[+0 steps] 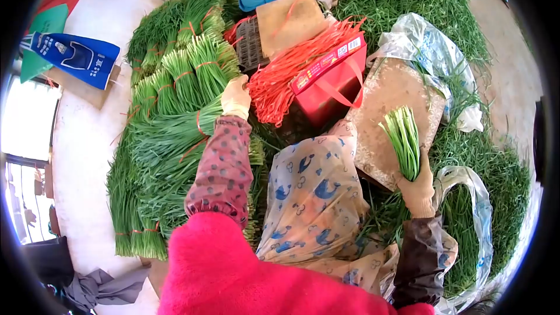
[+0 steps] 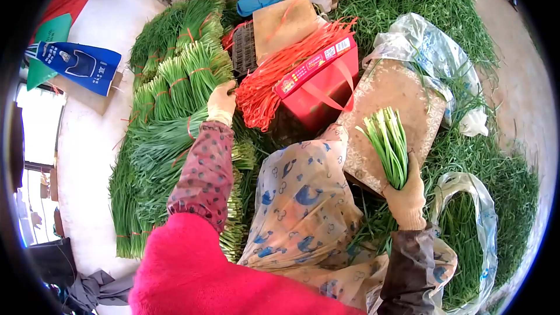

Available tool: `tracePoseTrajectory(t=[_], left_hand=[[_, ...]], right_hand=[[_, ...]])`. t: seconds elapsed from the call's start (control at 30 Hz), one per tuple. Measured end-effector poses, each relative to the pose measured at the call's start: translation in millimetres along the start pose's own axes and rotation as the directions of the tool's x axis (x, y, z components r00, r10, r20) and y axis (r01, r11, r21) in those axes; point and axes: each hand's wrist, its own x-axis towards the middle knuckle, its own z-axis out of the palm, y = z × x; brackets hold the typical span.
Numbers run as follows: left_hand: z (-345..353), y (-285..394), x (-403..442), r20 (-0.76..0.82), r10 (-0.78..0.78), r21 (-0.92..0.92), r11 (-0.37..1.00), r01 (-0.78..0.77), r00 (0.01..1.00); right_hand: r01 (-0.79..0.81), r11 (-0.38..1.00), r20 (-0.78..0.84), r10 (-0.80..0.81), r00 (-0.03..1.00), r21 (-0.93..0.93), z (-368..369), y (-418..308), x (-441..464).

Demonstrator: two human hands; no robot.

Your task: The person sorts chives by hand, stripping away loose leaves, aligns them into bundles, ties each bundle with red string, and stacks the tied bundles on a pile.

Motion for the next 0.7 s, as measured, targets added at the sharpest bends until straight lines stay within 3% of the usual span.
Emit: tracePoseTrajectory(t=[0.07,0.13,0.27,0.33,0.47,0.53,0.6,0.63,0.7], left_hand=[[5,-3,7,0.038,0.014,0.032,0.999,-0.015,0.999],[10,-7,17,0.172,0.025,0.149,0.988,-0.051,0.985],[5,-11,24,0.21,0.056,0.33,0.936,-0.125,0.976],[-11,-3,22,0.167,0.04,0.4,0.91,-0.105,0.985],[-63,-6,16,-0.006,0.25,0.363,0.903,-0.231,0.968],[-109,20,5,0.002,0.133,0.453,0.883,-0.119,0.991],[-145,0,8,-0.146,0.372,0.452,0.849,-0.273,0.917],[-165,-9,15,-0.156,0.424,0.523,0.802,-0.29,0.892],[-207,-1,15,-0.207,0.492,0.392,0.834,-0.389,0.845]], right_hand=[[0.044,0.999,-0.013,-0.044,0.999,-0.029,7,6,3],[0.03,0.999,0.017,-0.03,0.999,-0.024,9,1,4],[-0.031,0.999,0.014,0.032,0.999,-0.04,8,1,5],[0.02,1.0,-0.024,-0.021,1.0,-0.004,7,4,3],[-0.001,1.0,-0.076,0.002,0.997,0.014,1,21,6],[0.022,0.998,-0.139,-0.013,0.99,0.064,-1,29,8],[-0.032,0.985,-0.139,0.056,0.989,0.167,-10,35,14],[-0.009,0.988,-0.226,0.043,0.973,0.153,-17,37,17],[-0.029,0.995,-0.358,0.063,0.932,0.099,-44,30,15]])
